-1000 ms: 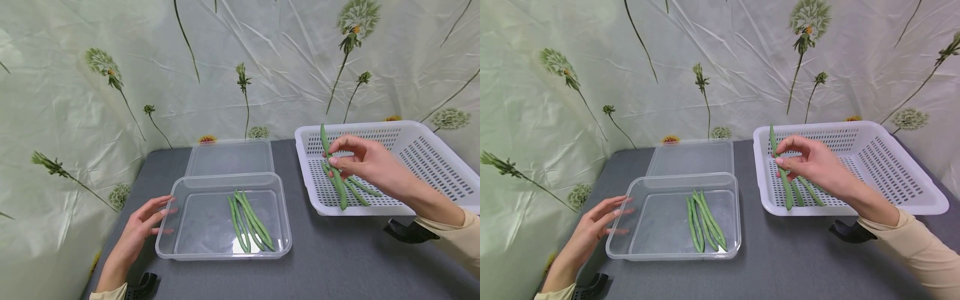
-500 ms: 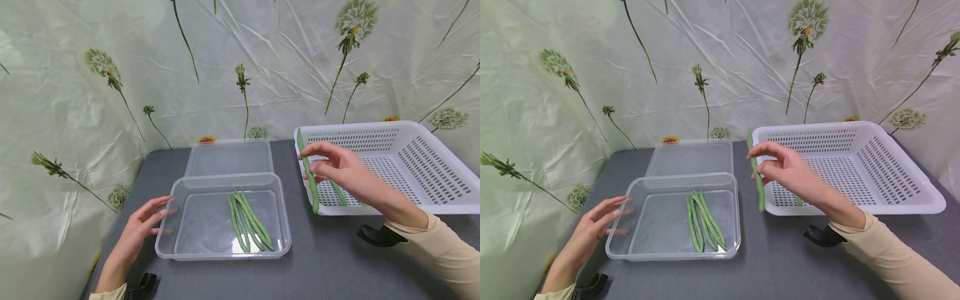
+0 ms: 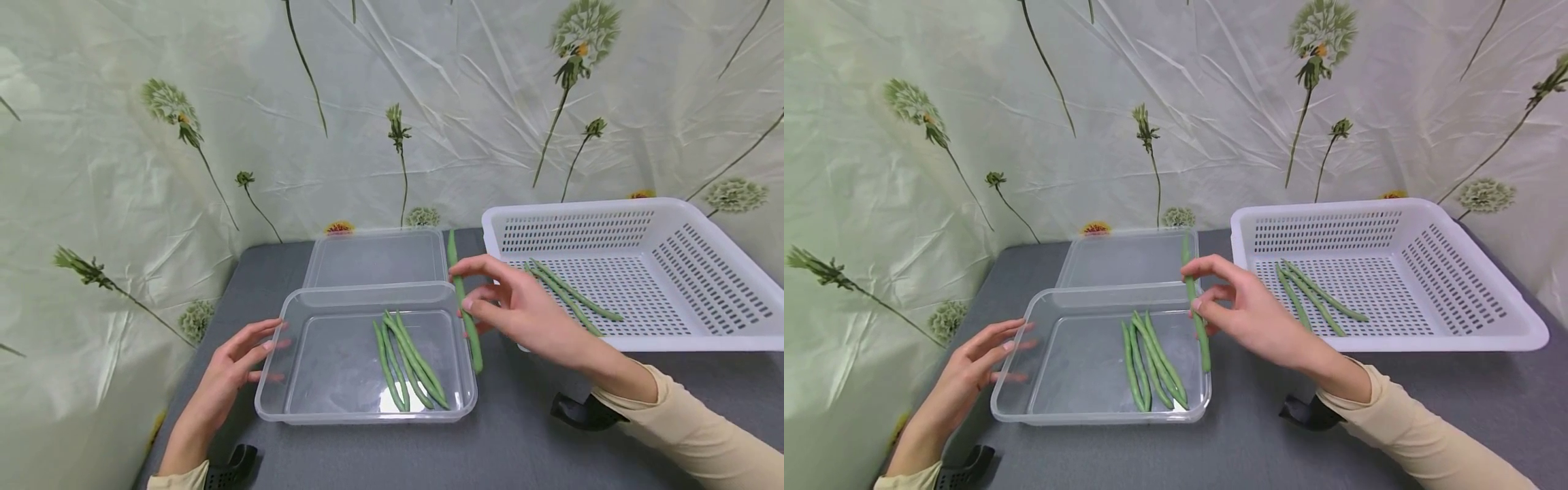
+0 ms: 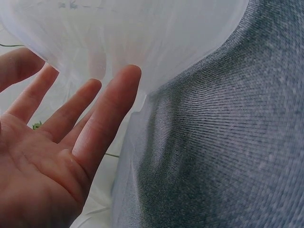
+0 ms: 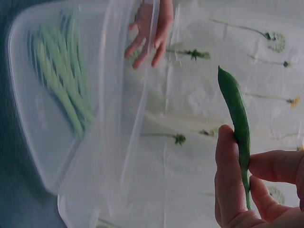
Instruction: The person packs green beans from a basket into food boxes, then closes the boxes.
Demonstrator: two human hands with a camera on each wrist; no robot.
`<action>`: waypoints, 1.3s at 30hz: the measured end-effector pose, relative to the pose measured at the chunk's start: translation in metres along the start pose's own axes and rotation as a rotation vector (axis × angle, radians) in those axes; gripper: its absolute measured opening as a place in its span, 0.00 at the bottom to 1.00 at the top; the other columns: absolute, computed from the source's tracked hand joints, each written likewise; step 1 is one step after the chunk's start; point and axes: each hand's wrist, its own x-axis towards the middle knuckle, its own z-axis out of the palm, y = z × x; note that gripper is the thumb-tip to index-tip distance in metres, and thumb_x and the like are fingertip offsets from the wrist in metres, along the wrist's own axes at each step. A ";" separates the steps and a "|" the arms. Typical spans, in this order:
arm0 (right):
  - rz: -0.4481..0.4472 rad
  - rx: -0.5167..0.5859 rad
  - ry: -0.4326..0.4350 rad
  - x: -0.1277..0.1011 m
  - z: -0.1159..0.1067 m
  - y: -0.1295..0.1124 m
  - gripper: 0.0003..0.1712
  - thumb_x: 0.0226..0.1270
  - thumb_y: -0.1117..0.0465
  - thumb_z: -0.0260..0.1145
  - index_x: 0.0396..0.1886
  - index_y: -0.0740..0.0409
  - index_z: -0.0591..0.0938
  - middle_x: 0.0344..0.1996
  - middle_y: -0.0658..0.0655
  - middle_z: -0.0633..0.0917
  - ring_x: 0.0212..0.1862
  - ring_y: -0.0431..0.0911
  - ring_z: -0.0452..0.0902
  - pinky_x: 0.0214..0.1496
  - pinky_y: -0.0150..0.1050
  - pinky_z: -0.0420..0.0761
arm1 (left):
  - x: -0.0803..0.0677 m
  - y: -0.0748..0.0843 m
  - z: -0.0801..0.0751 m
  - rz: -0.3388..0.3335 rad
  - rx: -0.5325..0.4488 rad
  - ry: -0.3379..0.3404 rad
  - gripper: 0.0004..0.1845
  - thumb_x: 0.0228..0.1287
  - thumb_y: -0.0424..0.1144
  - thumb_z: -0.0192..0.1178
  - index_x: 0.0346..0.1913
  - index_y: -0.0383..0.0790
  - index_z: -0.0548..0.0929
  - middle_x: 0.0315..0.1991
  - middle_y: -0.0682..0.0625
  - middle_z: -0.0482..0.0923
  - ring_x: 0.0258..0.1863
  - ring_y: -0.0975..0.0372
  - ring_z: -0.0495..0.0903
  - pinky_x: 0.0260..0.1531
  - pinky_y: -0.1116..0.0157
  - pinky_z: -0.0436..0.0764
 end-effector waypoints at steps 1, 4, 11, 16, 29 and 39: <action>0.005 -0.017 -0.002 0.000 0.004 0.001 0.21 0.71 0.72 0.61 0.61 0.59 0.73 0.53 0.60 0.77 0.38 0.55 0.83 0.36 0.50 0.86 | 0.000 0.000 0.000 -0.001 0.001 0.001 0.22 0.77 0.36 0.52 0.68 0.34 0.69 0.65 0.41 0.72 0.56 0.59 0.79 0.36 0.46 0.85; 0.025 -0.069 -0.010 0.002 0.015 0.006 0.21 0.70 0.70 0.63 0.60 0.54 0.74 0.57 0.55 0.76 0.40 0.53 0.83 0.36 0.48 0.86 | 0.001 0.000 0.000 -0.001 0.006 0.003 0.22 0.76 0.36 0.52 0.68 0.34 0.69 0.65 0.42 0.72 0.57 0.59 0.79 0.36 0.46 0.85; 0.055 -0.194 -0.046 0.011 0.038 0.022 0.21 0.70 0.66 0.65 0.59 0.45 0.76 0.57 0.49 0.77 0.38 0.50 0.83 0.35 0.43 0.85 | 0.000 0.000 -0.001 -0.003 -0.004 -0.003 0.22 0.77 0.37 0.52 0.68 0.34 0.68 0.65 0.42 0.71 0.57 0.58 0.79 0.37 0.47 0.85; 0.082 -0.211 -0.074 0.018 0.046 0.034 0.22 0.68 0.69 0.65 0.58 0.45 0.76 0.56 0.50 0.77 0.40 0.51 0.84 0.35 0.41 0.86 | 0.000 -0.001 0.000 -0.005 -0.013 -0.003 0.22 0.77 0.36 0.52 0.68 0.34 0.69 0.66 0.41 0.71 0.57 0.58 0.79 0.37 0.47 0.85; 0.080 -0.197 -0.070 0.020 0.049 0.050 0.21 0.65 0.64 0.71 0.57 0.49 0.78 0.54 0.55 0.79 0.37 0.45 0.84 0.32 0.40 0.86 | 0.001 0.001 -0.001 -0.006 -0.014 0.004 0.22 0.76 0.36 0.52 0.68 0.34 0.69 0.65 0.42 0.72 0.57 0.57 0.79 0.37 0.46 0.85; 0.080 -0.305 -0.036 0.019 0.050 0.052 0.20 0.65 0.59 0.71 0.55 0.43 0.79 0.52 0.52 0.81 0.34 0.41 0.83 0.27 0.37 0.81 | 0.000 0.001 0.000 -0.006 -0.016 0.001 0.22 0.76 0.35 0.52 0.68 0.34 0.69 0.65 0.42 0.72 0.57 0.57 0.79 0.37 0.46 0.85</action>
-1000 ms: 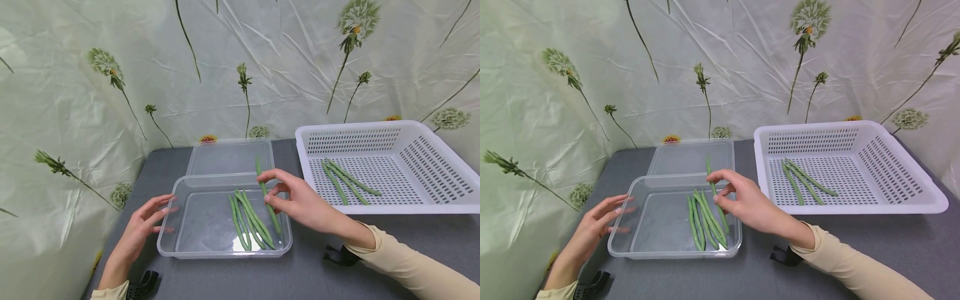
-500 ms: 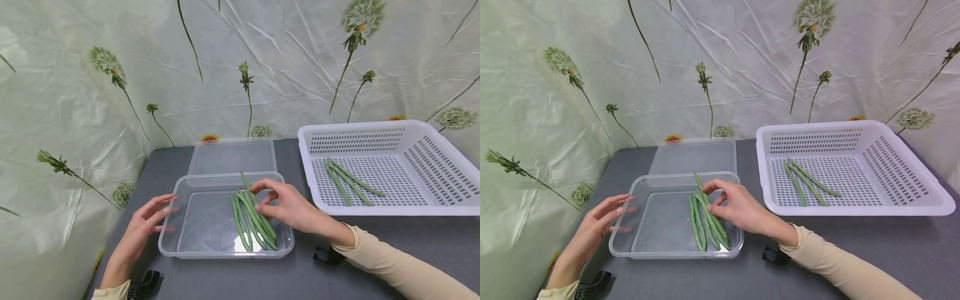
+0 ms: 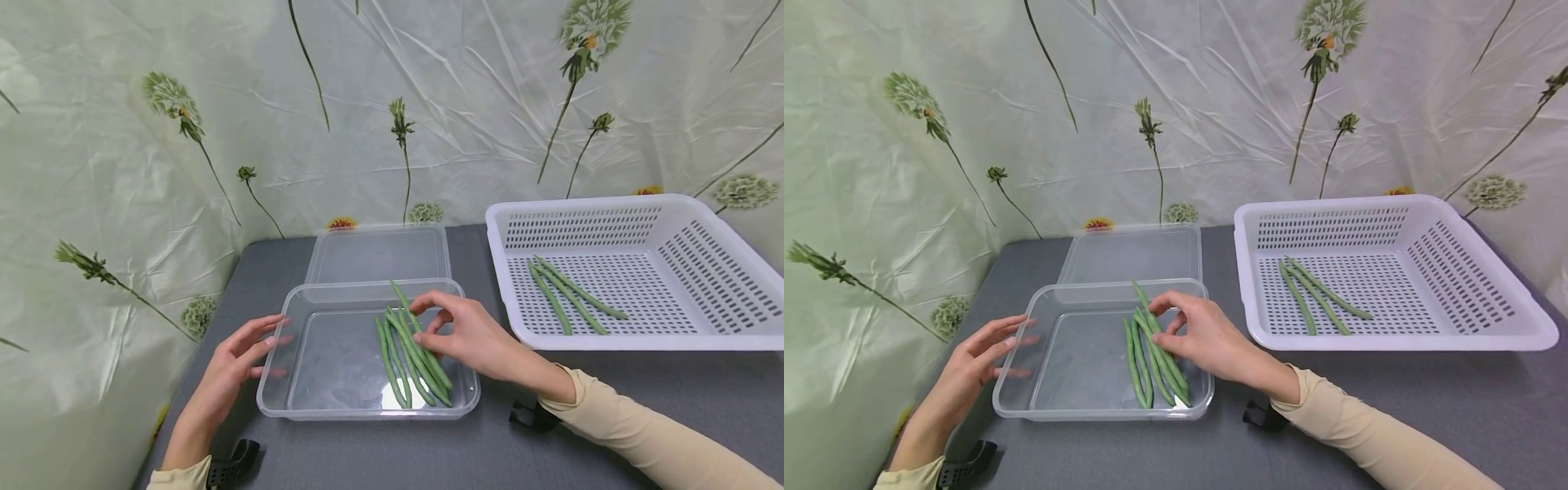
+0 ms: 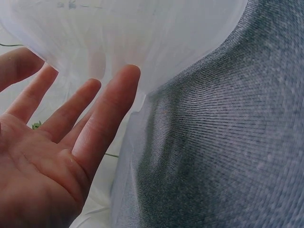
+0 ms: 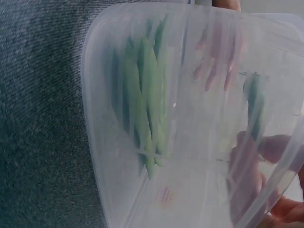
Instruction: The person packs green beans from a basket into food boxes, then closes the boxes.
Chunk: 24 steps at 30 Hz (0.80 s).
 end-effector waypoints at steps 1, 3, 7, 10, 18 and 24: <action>-0.001 -0.015 0.006 0.000 0.000 0.000 0.20 0.65 0.59 0.71 0.54 0.42 0.79 0.52 0.52 0.81 0.34 0.40 0.83 0.27 0.37 0.80 | 0.000 0.000 0.000 0.001 0.001 0.001 0.22 0.76 0.35 0.52 0.68 0.34 0.69 0.65 0.42 0.72 0.57 0.57 0.79 0.37 0.46 0.85; -0.002 -0.049 0.020 0.000 0.000 -0.001 0.20 0.64 0.59 0.72 0.54 0.42 0.79 0.51 0.50 0.81 0.35 0.37 0.82 0.27 0.36 0.80 | 0.001 0.000 0.000 0.001 0.002 0.001 0.22 0.76 0.35 0.52 0.68 0.34 0.69 0.65 0.42 0.72 0.57 0.57 0.79 0.37 0.46 0.85; -0.002 -0.082 0.039 0.000 0.003 -0.001 0.19 0.63 0.60 0.72 0.53 0.44 0.80 0.47 0.46 0.82 0.32 0.36 0.82 0.26 0.36 0.80 | 0.001 0.000 -0.001 -0.001 0.002 -0.004 0.22 0.76 0.36 0.52 0.69 0.35 0.69 0.65 0.42 0.71 0.57 0.57 0.79 0.37 0.47 0.85; -0.008 -0.082 0.047 -0.001 0.005 -0.002 0.19 0.63 0.62 0.72 0.52 0.46 0.80 0.46 0.48 0.83 0.28 0.37 0.82 0.23 0.36 0.79 | 0.001 0.001 -0.001 0.002 0.003 -0.009 0.22 0.76 0.35 0.52 0.69 0.34 0.69 0.65 0.43 0.72 0.57 0.58 0.79 0.37 0.47 0.85; -0.009 -0.049 0.057 -0.001 0.006 -0.001 0.19 0.63 0.64 0.72 0.51 0.43 0.80 0.42 0.50 0.84 0.25 0.38 0.81 0.21 0.36 0.78 | 0.000 0.000 -0.001 0.010 -0.002 -0.009 0.21 0.77 0.35 0.52 0.68 0.34 0.68 0.65 0.44 0.73 0.57 0.58 0.79 0.37 0.47 0.85; -0.006 0.048 0.038 -0.003 0.004 0.002 0.17 0.65 0.64 0.70 0.51 0.43 0.80 0.43 0.48 0.84 0.28 0.46 0.83 0.24 0.40 0.82 | 0.000 -0.001 -0.001 0.006 0.004 -0.006 0.22 0.77 0.35 0.52 0.68 0.34 0.68 0.64 0.46 0.74 0.57 0.59 0.79 0.37 0.47 0.85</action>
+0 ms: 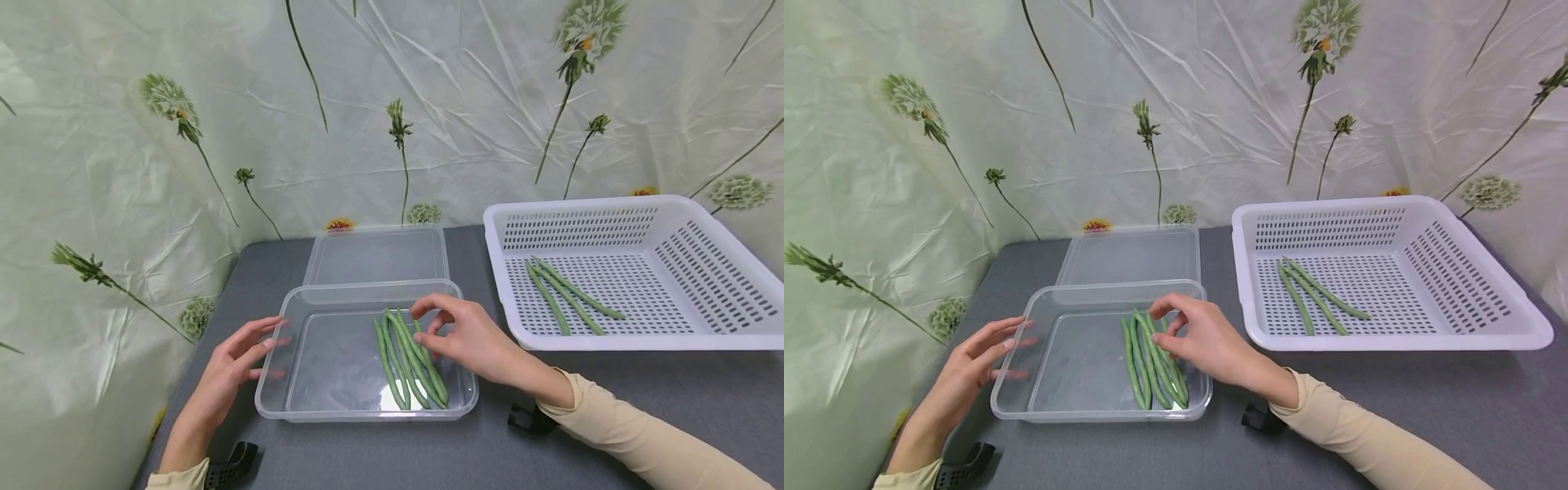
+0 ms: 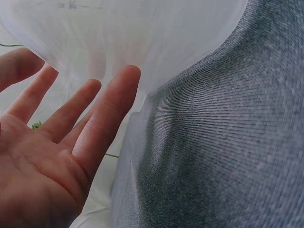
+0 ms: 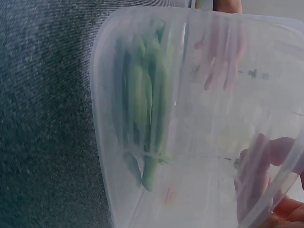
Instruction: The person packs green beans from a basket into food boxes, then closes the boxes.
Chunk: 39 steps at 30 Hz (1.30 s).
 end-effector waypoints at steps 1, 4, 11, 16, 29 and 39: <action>-0.006 0.023 -0.004 -0.001 -0.001 0.000 0.16 0.66 0.64 0.69 0.51 0.43 0.80 0.44 0.49 0.83 0.28 0.48 0.83 0.25 0.42 0.82 | 0.000 0.000 0.000 -0.001 0.002 0.000 0.22 0.77 0.36 0.52 0.68 0.34 0.68 0.64 0.46 0.74 0.57 0.59 0.79 0.37 0.47 0.85; -0.025 0.105 -0.026 -0.003 -0.004 0.000 0.16 0.67 0.65 0.68 0.51 0.46 0.81 0.47 0.51 0.83 0.28 0.51 0.83 0.29 0.47 0.85 | 0.000 0.000 0.001 -0.003 0.001 0.002 0.22 0.76 0.36 0.52 0.68 0.34 0.69 0.64 0.47 0.74 0.57 0.59 0.79 0.37 0.47 0.85; -0.098 0.164 -0.051 -0.014 -0.014 -0.008 0.16 0.68 0.66 0.67 0.53 0.48 0.81 0.49 0.55 0.82 0.31 0.51 0.83 0.30 0.49 0.85 | 0.000 0.000 -0.001 -0.002 -0.009 -0.002 0.22 0.76 0.36 0.52 0.68 0.34 0.68 0.63 0.46 0.74 0.56 0.59 0.79 0.37 0.46 0.85; -0.166 0.136 -0.038 -0.023 -0.023 -0.020 0.17 0.68 0.66 0.67 0.54 0.47 0.81 0.49 0.52 0.82 0.32 0.50 0.83 0.30 0.44 0.85 | 0.000 0.000 -0.001 -0.002 -0.001 -0.002 0.22 0.77 0.36 0.52 0.69 0.34 0.68 0.64 0.46 0.73 0.57 0.59 0.79 0.37 0.47 0.85; -0.239 -0.123 0.008 -0.042 -0.073 -0.043 0.20 0.67 0.66 0.68 0.56 0.44 0.80 0.49 0.45 0.82 0.42 0.42 0.81 0.36 0.37 0.85 | -0.001 0.001 0.000 -0.004 0.001 0.000 0.22 0.76 0.36 0.52 0.68 0.34 0.68 0.64 0.43 0.73 0.56 0.59 0.79 0.37 0.47 0.85; -0.139 -0.216 -0.017 -0.044 -0.119 -0.039 0.22 0.66 0.68 0.68 0.58 0.50 0.79 0.51 0.49 0.82 0.44 0.43 0.82 0.39 0.36 0.85 | -0.001 0.001 0.001 -0.009 0.002 0.002 0.22 0.76 0.37 0.53 0.69 0.34 0.68 0.64 0.44 0.73 0.57 0.59 0.79 0.37 0.47 0.85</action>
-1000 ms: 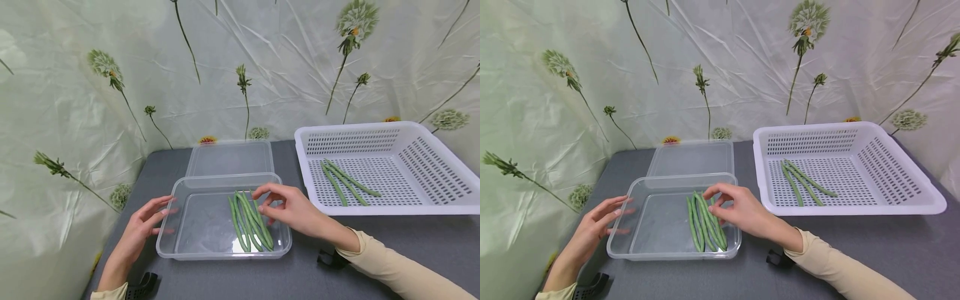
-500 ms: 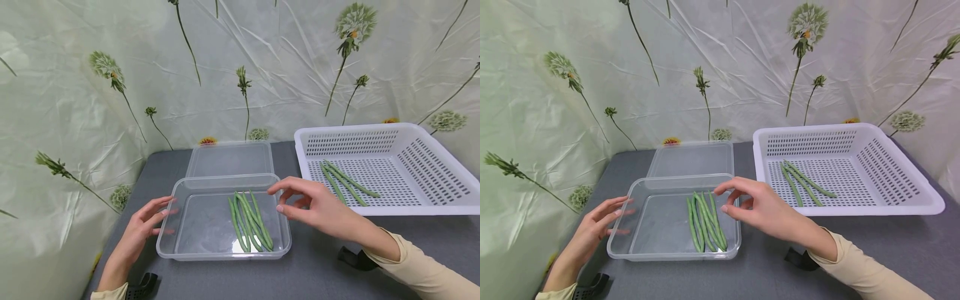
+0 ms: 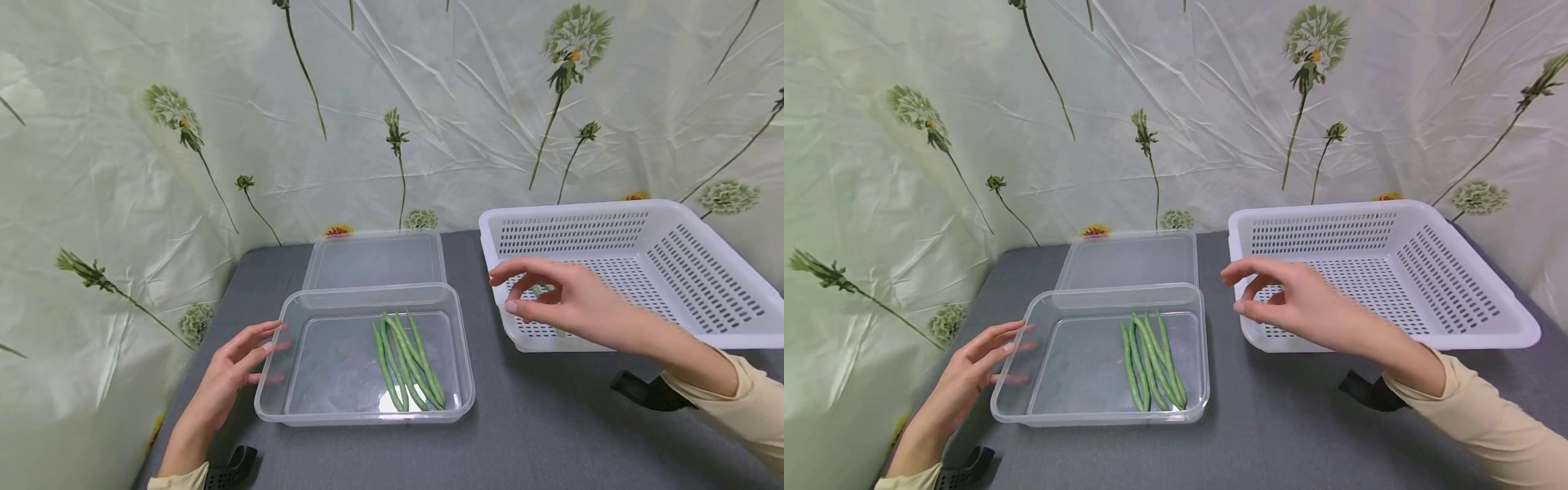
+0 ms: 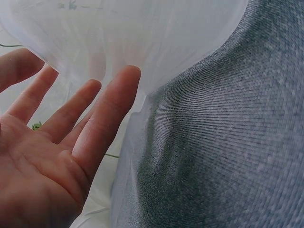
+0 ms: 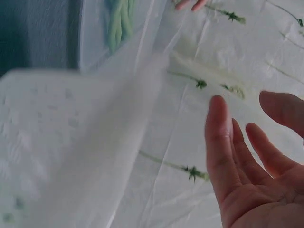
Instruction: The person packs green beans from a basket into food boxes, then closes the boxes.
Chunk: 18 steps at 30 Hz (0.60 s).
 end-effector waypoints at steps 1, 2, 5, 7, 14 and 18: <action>-0.001 -0.024 -0.004 0.001 -0.006 0.000 0.22 0.66 0.68 0.69 0.58 0.50 0.79 0.51 0.49 0.82 0.45 0.42 0.82 0.39 0.36 0.85 | 0.000 0.000 0.000 0.001 -0.002 0.000 0.22 0.76 0.37 0.53 0.69 0.34 0.68 0.64 0.44 0.73 0.57 0.59 0.79 0.37 0.47 0.85; -0.008 -0.049 -0.010 0.001 -0.011 0.001 0.22 0.66 0.68 0.69 0.58 0.50 0.79 0.51 0.49 0.82 0.45 0.42 0.82 0.38 0.36 0.84 | 0.000 0.000 0.000 0.002 -0.002 0.000 0.22 0.76 0.36 0.53 0.69 0.34 0.68 0.64 0.43 0.73 0.57 0.59 0.79 0.37 0.47 0.85; 0.006 -0.125 -0.040 0.004 -0.031 0.001 0.21 0.67 0.65 0.68 0.58 0.47 0.79 0.50 0.47 0.83 0.45 0.40 0.82 0.37 0.35 0.83 | 0.000 -0.001 0.000 0.008 -0.003 0.003 0.22 0.76 0.36 0.52 0.69 0.34 0.68 0.64 0.43 0.73 0.57 0.58 0.79 0.36 0.47 0.85; 0.020 -0.172 -0.064 0.007 -0.042 0.002 0.20 0.68 0.64 0.68 0.58 0.45 0.79 0.49 0.43 0.83 0.45 0.39 0.82 0.39 0.34 0.83 | 0.000 -0.001 -0.001 0.009 0.000 0.002 0.22 0.76 0.36 0.52 0.68 0.34 0.69 0.64 0.44 0.73 0.56 0.59 0.79 0.36 0.47 0.85; 0.112 -0.241 -0.266 0.014 -0.073 0.027 0.19 0.68 0.60 0.69 0.57 0.45 0.79 0.49 0.44 0.82 0.46 0.39 0.81 0.45 0.36 0.82 | 0.000 -0.001 -0.001 0.002 0.009 -0.005 0.22 0.77 0.37 0.52 0.69 0.35 0.68 0.64 0.46 0.73 0.56 0.60 0.79 0.37 0.47 0.85; 0.196 -0.261 -0.405 0.016 -0.087 0.051 0.21 0.67 0.59 0.69 0.59 0.50 0.79 0.52 0.48 0.81 0.47 0.41 0.81 0.43 0.36 0.82 | 0.001 0.000 0.000 -0.006 0.006 -0.005 0.22 0.77 0.37 0.52 0.69 0.35 0.68 0.64 0.47 0.73 0.57 0.60 0.79 0.37 0.47 0.85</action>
